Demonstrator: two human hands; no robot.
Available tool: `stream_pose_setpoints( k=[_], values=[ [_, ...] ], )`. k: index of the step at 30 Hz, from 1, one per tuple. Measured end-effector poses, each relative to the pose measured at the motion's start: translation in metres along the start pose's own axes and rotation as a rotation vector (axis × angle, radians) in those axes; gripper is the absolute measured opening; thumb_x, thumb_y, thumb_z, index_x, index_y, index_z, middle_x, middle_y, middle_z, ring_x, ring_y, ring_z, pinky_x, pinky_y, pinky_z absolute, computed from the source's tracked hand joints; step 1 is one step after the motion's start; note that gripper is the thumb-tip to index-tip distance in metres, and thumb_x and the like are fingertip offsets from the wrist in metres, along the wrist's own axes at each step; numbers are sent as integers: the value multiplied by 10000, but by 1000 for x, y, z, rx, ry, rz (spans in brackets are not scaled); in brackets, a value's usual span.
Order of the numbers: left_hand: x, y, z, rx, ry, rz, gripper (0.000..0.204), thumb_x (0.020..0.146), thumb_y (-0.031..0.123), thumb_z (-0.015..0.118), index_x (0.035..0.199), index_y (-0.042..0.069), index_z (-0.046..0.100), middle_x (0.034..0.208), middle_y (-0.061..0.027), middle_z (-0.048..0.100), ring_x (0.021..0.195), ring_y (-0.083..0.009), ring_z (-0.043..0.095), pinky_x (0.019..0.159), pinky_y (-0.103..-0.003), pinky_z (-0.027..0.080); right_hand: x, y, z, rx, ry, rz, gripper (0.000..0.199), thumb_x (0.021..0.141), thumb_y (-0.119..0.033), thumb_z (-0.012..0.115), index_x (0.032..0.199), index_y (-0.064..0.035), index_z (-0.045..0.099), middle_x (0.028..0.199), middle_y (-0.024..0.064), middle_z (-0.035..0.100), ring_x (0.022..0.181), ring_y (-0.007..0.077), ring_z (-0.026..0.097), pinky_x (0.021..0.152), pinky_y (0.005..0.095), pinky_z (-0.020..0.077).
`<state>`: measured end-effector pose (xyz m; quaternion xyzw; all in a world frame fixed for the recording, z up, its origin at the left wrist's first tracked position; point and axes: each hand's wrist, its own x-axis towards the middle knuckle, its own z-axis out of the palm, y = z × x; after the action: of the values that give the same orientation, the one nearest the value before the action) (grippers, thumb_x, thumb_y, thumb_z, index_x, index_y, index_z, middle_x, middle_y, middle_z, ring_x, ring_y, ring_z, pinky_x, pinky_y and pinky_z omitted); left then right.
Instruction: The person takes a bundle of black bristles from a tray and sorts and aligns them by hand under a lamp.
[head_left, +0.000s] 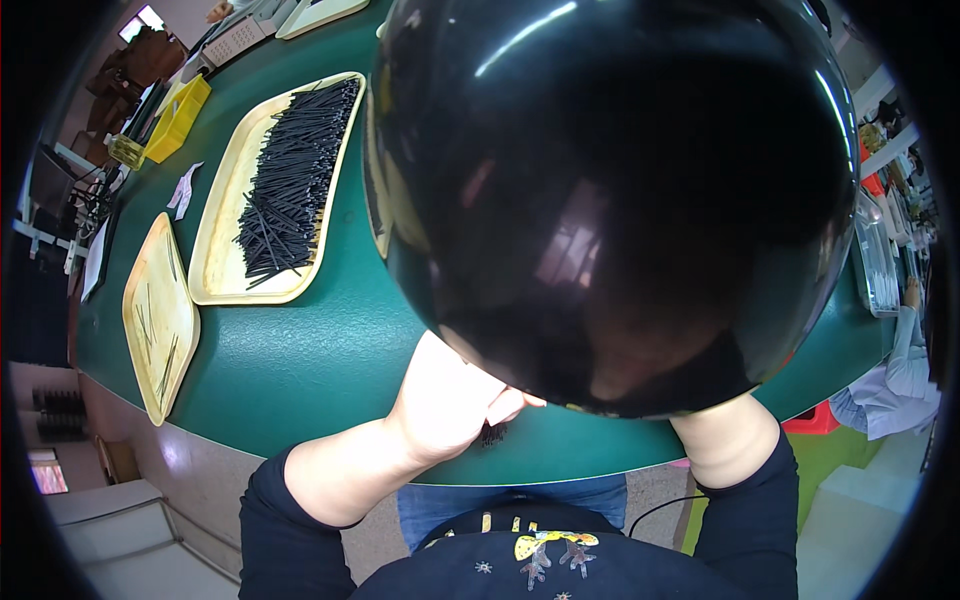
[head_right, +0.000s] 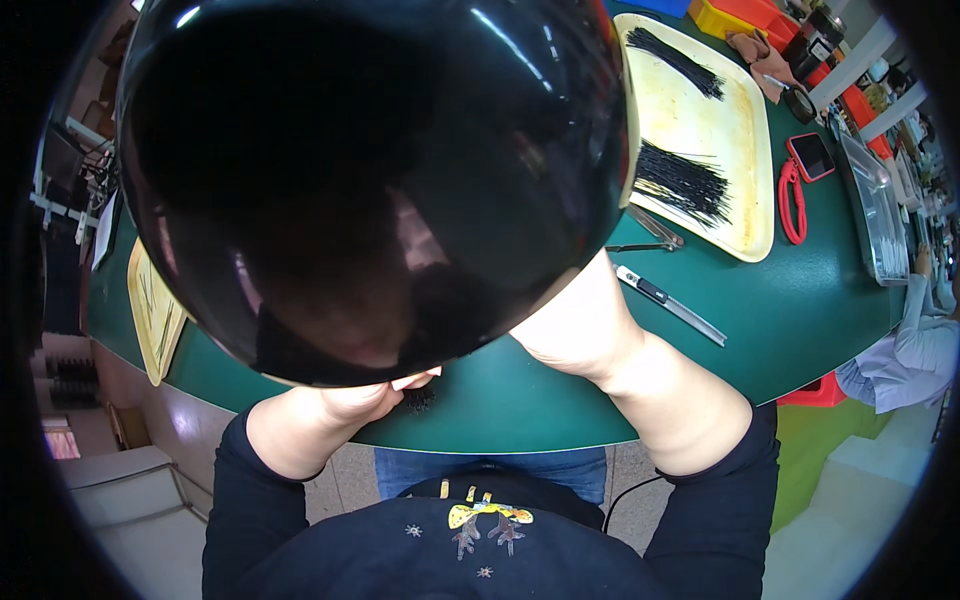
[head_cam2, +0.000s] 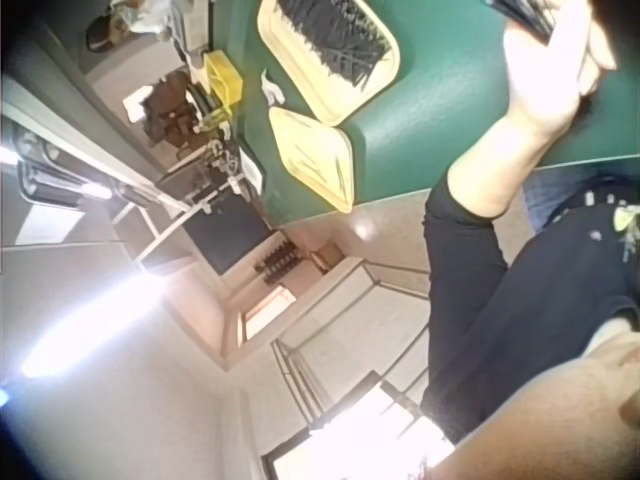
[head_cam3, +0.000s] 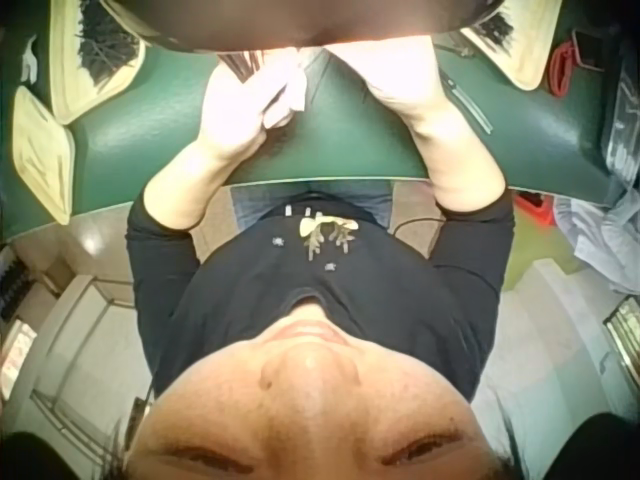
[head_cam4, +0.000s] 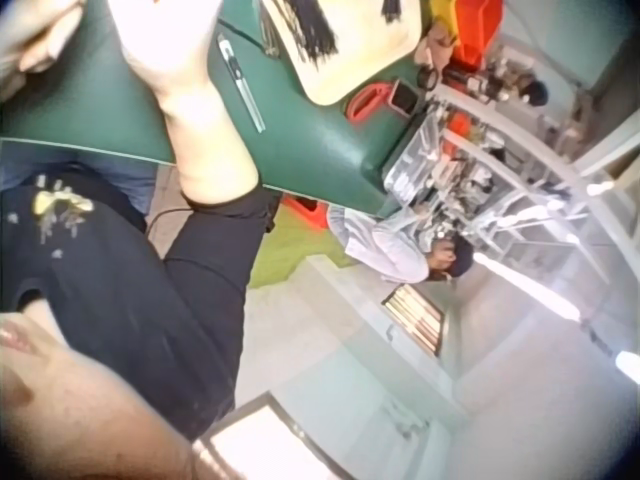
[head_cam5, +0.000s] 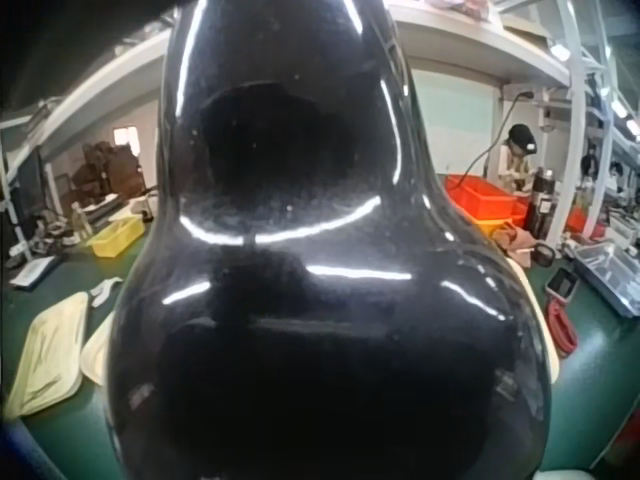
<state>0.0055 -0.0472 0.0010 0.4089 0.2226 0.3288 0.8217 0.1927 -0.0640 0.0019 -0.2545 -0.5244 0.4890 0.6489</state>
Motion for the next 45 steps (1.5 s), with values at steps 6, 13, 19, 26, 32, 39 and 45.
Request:
stream_pose_setpoints(
  k=[6,13,19,26,32,39,45],
  values=[
    [0,0,-1,-103,8,-28,345,763,-82,417,430,2,383,432,-67,429,434,-113,459,670,-400,515,-4,0,0,-6,11,10,756,619,-46,716,1247,24,302,1212,135,423,1081,211,443,904,336,370],
    [-2,-1,-1,56,-8,-36,340,801,-27,414,466,1,363,407,-46,390,429,-126,460,698,-445,496,-10,4,4,112,93,0,772,604,-60,731,1241,34,304,1201,137,432,1076,211,446,902,337,370],
    [-2,-1,2,-113,-20,-8,169,838,29,397,681,-30,422,465,-54,425,429,-133,462,723,-455,478,-12,10,-6,-81,56,-11,768,588,-76,741,1223,43,327,1179,136,453,1063,211,459,909,328,363],
    [4,13,12,-11,-54,-59,182,808,22,371,703,-53,501,522,-96,507,416,-119,460,645,-320,485,-7,2,-2,-371,-36,-148,742,567,-40,741,1200,49,364,1168,142,461,1059,213,462,910,321,360],
    [5,21,18,62,-86,-34,233,811,40,370,661,-58,518,549,-104,535,405,-97,457,508,-247,445,-16,1,14,178,158,190,846,528,-26,777,1235,36,317,1207,129,427,1096,218,428,934,322,336],
    [7,19,19,-3,-141,-59,206,840,65,383,725,-39,519,612,-119,560,390,-80,437,387,-193,340,-7,0,0,-201,-21,-48,894,505,-47,800,1243,34,302,1220,135,415,1094,216,429,931,325,342],
    [12,27,15,92,-232,-197,227,842,75,385,710,-52,521,619,-133,567,383,-81,434,371,-193,321,-4,-2,5,-345,-40,-101,947,483,-47,811,1258,34,273,1238,134,396,1117,208,405,942,321,326]
  ],
)
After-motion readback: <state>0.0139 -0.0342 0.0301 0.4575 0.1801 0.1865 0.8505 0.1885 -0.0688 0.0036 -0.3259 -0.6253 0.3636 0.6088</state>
